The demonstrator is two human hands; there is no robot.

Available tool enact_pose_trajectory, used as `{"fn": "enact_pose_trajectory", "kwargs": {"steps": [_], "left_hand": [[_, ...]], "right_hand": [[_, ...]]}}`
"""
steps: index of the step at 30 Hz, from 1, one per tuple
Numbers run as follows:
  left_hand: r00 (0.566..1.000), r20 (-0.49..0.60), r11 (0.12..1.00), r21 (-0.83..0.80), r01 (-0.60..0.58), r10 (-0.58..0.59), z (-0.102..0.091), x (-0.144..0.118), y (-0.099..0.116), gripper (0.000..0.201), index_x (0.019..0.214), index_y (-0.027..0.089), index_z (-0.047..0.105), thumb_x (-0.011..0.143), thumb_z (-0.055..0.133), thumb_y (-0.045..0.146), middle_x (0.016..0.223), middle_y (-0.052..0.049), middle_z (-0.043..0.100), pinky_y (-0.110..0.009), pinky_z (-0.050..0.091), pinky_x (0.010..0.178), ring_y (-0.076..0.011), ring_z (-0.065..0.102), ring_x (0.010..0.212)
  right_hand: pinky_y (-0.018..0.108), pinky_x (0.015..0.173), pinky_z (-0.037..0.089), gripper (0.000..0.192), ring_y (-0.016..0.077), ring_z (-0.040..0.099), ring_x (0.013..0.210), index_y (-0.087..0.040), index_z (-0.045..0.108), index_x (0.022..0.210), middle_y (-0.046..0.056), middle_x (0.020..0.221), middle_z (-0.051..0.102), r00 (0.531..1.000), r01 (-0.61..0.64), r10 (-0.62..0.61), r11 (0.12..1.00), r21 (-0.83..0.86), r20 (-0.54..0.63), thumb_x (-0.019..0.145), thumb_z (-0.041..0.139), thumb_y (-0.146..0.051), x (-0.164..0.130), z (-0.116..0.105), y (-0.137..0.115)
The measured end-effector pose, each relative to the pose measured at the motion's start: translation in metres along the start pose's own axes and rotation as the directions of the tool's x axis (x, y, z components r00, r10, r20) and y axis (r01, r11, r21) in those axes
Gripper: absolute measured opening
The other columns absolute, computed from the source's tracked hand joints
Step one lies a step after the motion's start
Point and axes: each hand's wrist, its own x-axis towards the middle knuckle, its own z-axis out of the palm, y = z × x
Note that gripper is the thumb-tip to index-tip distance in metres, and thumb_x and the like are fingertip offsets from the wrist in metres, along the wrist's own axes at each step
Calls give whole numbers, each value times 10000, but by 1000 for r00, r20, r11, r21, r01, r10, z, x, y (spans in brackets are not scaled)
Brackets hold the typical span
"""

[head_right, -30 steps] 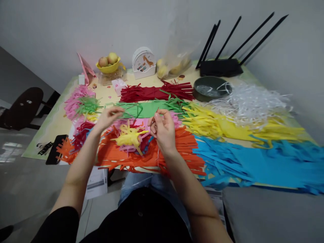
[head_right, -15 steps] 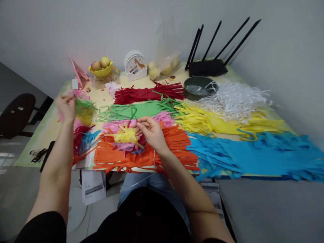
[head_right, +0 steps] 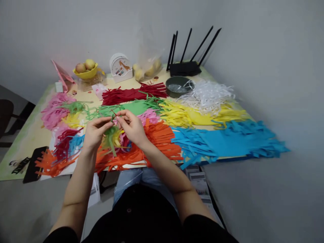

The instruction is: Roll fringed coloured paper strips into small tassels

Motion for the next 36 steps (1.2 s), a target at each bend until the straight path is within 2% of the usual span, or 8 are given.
{"fn": "enact_pose_trajectory", "kwargs": {"steps": [6,16,19,24,27,32,34,36], "left_hand": [[997,-81,998,-58,-13,8,4,-4,-2,313,878,184,806,615,875,341,870,-58,770,-278,541,764,-168,688,782],[993,-116,999,-41,-30,26,12,-9,3,285,869,187,801,625,861,321,850,-41,751,-264,527,752,-149,667,764],[986,-115,991,69,-111,118,10,-9,1,259,885,189,797,670,836,330,855,-41,737,-277,523,753,-162,662,783],[912,-36,832,425,-357,409,8,-11,3,138,899,202,789,790,762,281,873,-47,739,-294,519,786,-175,665,835],[895,75,752,514,-412,439,9,-14,6,123,927,210,776,839,724,279,891,-45,739,-290,525,790,-172,671,840],[862,220,644,586,-492,457,9,-20,0,127,984,197,743,901,648,217,925,-52,713,-281,512,795,-169,664,869],[844,265,573,637,-516,467,9,-24,-6,136,1001,191,731,922,624,220,922,-60,703,-300,503,814,-183,654,893],[834,301,497,690,-525,463,11,-30,-12,150,1011,186,724,937,610,250,930,-75,705,-329,495,840,-205,647,924]], "right_hand": [[208,489,308,259,69,406,478,-169,619,878,-68,533,490,1000,-12,13,985,-169,1,878,617,-428,-14,-6,-8],[206,486,301,226,70,413,478,-162,620,868,-69,528,485,1000,-19,18,984,-175,-7,864,610,-388,-16,-8,-11],[205,483,301,219,68,413,474,-164,619,858,-71,522,480,999,-38,37,982,-184,-7,857,615,-383,-16,-11,-13],[201,473,323,241,70,440,460,-170,603,829,-70,508,511,993,-100,107,985,-140,41,837,648,-406,-12,-14,-11],[194,481,369,303,71,483,463,-176,578,851,-69,522,554,990,-123,126,991,-51,67,818,680,-460,-9,-15,-6],[203,456,422,528,87,528,451,-183,554,1076,-69,586,615,967,-208,194,976,67,165,755,722,-568,-4,-19,1],[208,448,411,456,88,517,446,-176,583,992,-55,587,609,958,-210,204,978,11,204,783,695,-565,-5,-23,4],[215,496,427,346,91,534,507,-176,609,883,-28,630,619,969,-139,161,982,-125,188,818,685,-507,-7,-25,5]]}}
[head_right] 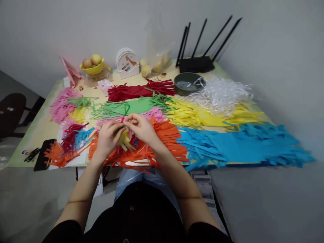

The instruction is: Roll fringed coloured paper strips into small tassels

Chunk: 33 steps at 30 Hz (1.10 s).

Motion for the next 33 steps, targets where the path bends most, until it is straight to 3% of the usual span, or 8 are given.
{"fn": "enact_pose_trajectory", "kwargs": {"steps": [3,6,11,14,16,22,27,33], "left_hand": [[999,44,995,103,12,-17,8,-12,5,186,1021,174,720,960,570,265,957,-102,709,-369,485,871,-231,646,960],[986,155,993,115,41,-58,6,-24,4,182,1015,164,717,956,575,262,956,-107,712,-378,488,881,-237,652,961],[952,168,966,60,250,-256,-63,-58,-46,225,1090,192,702,949,578,317,1106,-103,713,-361,481,965,-225,644,1051],[736,174,719,445,534,-654,-117,-97,-87,211,949,188,723,923,521,243,1006,-104,706,-351,484,913,-245,642,992],[628,185,614,532,583,-756,-139,-124,-104,184,815,182,723,845,542,168,880,-108,697,-348,495,843,-263,650,905],[598,119,564,516,645,-793,-142,-163,-118,194,853,161,721,792,537,149,1037,-171,676,-410,475,923,-325,624,1046],[635,24,614,286,735,-772,-148,-143,-111,250,983,168,679,797,624,326,943,-104,703,-350,523,824,-248,656,900],[680,-104,560,-663,496,-726,-117,-85,-66,340,841,175,660,593,854,303,765,-2,662,-244,514,708,-130,630,706]], "right_hand": [[214,561,446,240,101,558,648,-185,626,806,22,797,645,978,112,-140,978,-176,-154,828,707,-409,-3,4,2],[188,421,350,251,72,470,522,-228,547,885,-5,811,623,933,165,-134,984,66,-333,858,673,-443,-3,11,2],[159,373,324,315,56,409,430,-247,485,912,-72,642,551,939,160,-49,938,307,-341,824,724,-433,-2,11,5],[158,380,347,304,54,429,438,-234,517,893,-72,625,550,945,132,-28,945,300,-327,799,752,-403,-4,11,8],[160,386,367,298,56,444,445,-228,536,884,-70,623,554,948,117,-13,943,312,-318,786,765,-390,-5,14,9],[158,382,382,281,57,456,443,-216,561,877,-63,632,584,956,104,-6,942,320,-293,784,771,-378,-5,23,9],[176,390,383,249,61,451,432,-207,579,875,-51,629,602,960,107,-43,969,221,-275,818,742,-387,-6,21,7],[185,448,357,205,66,469,475,-186,608,837,-47,596,570,969,108,-104,994,3,-222,820,704,-366,-10,29,-6]]}}
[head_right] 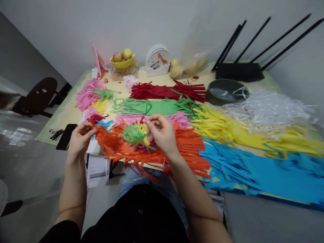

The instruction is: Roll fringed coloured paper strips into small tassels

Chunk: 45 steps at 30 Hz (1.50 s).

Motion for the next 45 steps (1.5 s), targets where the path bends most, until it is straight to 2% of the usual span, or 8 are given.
{"fn": "enact_pose_trajectory", "kwargs": {"steps": [4,6,9,12,16,20,36,45], "left_hand": [[993,102,994,-103,-45,56,61,-1,7,225,842,180,735,675,825,302,806,-19,701,-262,512,715,-141,644,735],[976,114,983,-8,-184,184,84,-3,10,145,864,188,761,739,776,260,851,-31,717,-279,512,756,-157,655,801],[904,127,882,200,-427,409,107,-7,17,131,915,200,765,789,730,188,878,-27,714,-285,507,790,-160,647,849],[838,124,771,339,-539,532,119,-13,21,158,964,204,736,820,702,148,895,-22,685,-278,502,782,-155,629,859],[774,108,667,444,-598,623,123,-19,21,174,950,196,701,821,674,82,893,-19,623,-275,496,781,-151,604,866],[722,113,606,464,-646,683,123,-21,19,157,937,188,685,826,682,76,883,-20,601,-279,492,770,-150,598,855],[683,99,560,494,-665,724,121,-21,17,131,939,200,676,855,675,98,883,-18,587,-286,502,774,-143,594,850],[528,223,355,525,-773,819,114,-15,5,213,1008,211,684,874,625,57,917,-35,585,-251,496,745,-133,590,867]], "right_hand": [[190,473,338,172,63,470,476,-171,616,833,-53,566,540,993,38,-24,992,-122,115,847,646,-340,-8,8,-17],[197,485,341,176,65,472,478,-173,603,837,-51,569,543,988,59,-39,989,-134,147,865,617,-346,-11,11,-23],[205,502,343,182,68,467,480,-181,572,827,-54,566,535,982,78,-50,985,-156,180,878,589,-355,-13,15,-29],[205,500,329,185,65,453,466,-189,542,817,-62,556,521,982,60,-28,984,-167,184,884,572,-359,-13,17,-29],[207,495,319,207,71,458,461,-193,530,812,-63,545,513,985,13,14,988,-156,170,887,565,-382,-12,18,-25],[209,486,307,213,76,452,452,-194,530,810,-65,528,506,984,-14,40,989,-145,176,884,569,-390,-12,17,-23],[206,490,313,192,74,447,447,-193,531,787,-71,513,501,976,-56,90,983,-176,196,863,571,-364,-11,15,-29],[182,424,330,213,65,462,386,-186,535,814,-75,497,548,942,-192,213,976,-105,260,839,595,-389,-4,12,-24]]}}
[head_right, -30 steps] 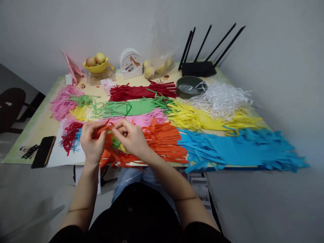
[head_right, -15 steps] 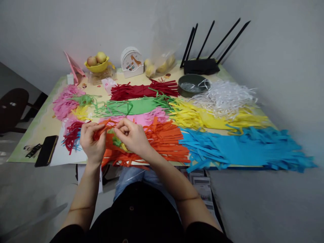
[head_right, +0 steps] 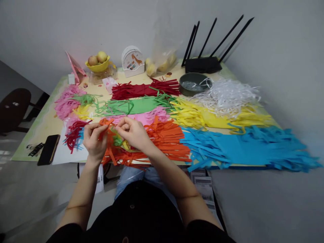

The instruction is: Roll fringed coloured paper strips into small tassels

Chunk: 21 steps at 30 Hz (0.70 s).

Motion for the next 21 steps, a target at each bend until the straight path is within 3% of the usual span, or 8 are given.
{"fn": "enact_pose_trajectory", "kwargs": {"steps": [4,8,10,13,16,18,20,21], "left_hand": [[998,21,998,-6,-67,67,3,-6,-2,239,1038,226,686,878,617,61,910,-32,595,-262,507,755,-139,600,865],[992,64,994,-38,-104,106,4,-10,-4,241,1049,220,676,883,600,61,930,-33,592,-268,514,768,-144,601,880],[989,75,991,-56,-121,125,6,-13,-7,209,1032,214,675,888,607,78,927,-33,598,-263,510,765,-142,604,876],[987,110,988,-113,-105,117,9,-20,-7,154,1000,215,684,900,616,119,921,-35,622,-261,507,759,-147,620,881],[983,169,985,-163,-50,78,11,-29,2,128,984,201,691,919,599,140,927,-56,640,-278,518,774,-162,630,894],[972,224,986,-162,-35,71,8,-31,11,142,975,188,696,933,571,136,916,-70,651,-275,524,751,-162,635,865],[918,388,970,-241,17,80,-1,-28,12,156,1024,194,701,938,575,162,942,-79,676,-275,538,761,-164,654,880],[860,500,948,-311,74,97,-7,-24,8,169,1070,207,701,933,601,202,987,-83,693,-282,547,793,-170,668,921]], "right_hand": [[170,379,345,283,58,450,358,-187,521,861,-90,504,560,1000,-12,9,990,144,21,827,647,-439,5,1,4],[196,450,495,540,85,553,429,-181,525,1099,-80,573,631,995,-42,6,937,346,104,737,754,-510,12,0,9],[202,467,519,579,88,582,453,-178,544,1055,-58,605,659,985,-97,34,919,383,168,686,787,-552,15,-2,12],[170,367,423,513,66,505,371,-176,564,899,-78,532,594,977,-143,79,933,331,198,680,783,-585,15,-4,17],[145,316,295,416,38,399,329,-183,582,859,-112,462,474,999,-15,25,958,287,-31,725,777,-526,13,-7,19],[141,319,279,373,28,414,365,-198,560,857,-84,570,554,967,128,-43,934,332,-252,756,762,-495,11,-9,18],[146,326,301,357,30,452,404,-214,517,857,-52,707,628,922,229,-79,901,369,-379,788,735,-488,10,-11,16],[149,334,321,356,34,467,419,-220,502,858,-46,734,635,914,247,-87,894,373,-397,795,729,-486,10,-13,15]]}}
